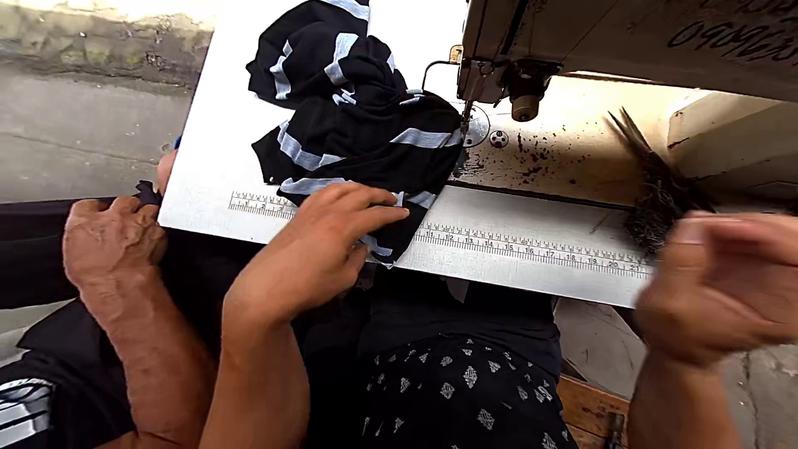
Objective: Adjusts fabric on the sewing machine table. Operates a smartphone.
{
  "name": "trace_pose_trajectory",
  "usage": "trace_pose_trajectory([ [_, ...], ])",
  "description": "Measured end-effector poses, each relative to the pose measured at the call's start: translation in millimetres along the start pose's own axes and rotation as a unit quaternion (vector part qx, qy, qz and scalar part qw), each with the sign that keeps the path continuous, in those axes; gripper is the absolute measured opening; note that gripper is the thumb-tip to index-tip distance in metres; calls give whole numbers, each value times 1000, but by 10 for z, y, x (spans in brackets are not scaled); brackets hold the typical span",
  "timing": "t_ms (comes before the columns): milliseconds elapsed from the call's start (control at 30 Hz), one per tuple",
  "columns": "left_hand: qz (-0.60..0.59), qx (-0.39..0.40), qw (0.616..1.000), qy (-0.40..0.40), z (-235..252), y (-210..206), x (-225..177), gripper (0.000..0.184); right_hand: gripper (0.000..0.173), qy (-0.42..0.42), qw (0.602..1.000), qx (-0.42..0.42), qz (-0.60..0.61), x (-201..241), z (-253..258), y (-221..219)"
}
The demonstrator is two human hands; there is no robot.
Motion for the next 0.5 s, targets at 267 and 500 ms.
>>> trace_pose_trajectory([
  [267,66,-66,991,-95,-88,-213,-50,21,23,135,962,220,86,1314,-277,-1698],
  [500,-16,-83,988,-128,-126,-429,-310,25,19,-100,994,7,53,-34,-1518,-488],
])
Point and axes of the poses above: each hand's wrist, its own z-axis towards the middle knuckle, its own y-axis out of the back of the hand, x = y × z, the point moved 9 cm from there along z, towards the middle knuckle, and after that the axes turned 4 degrees about -z, right-handed, at the moved point
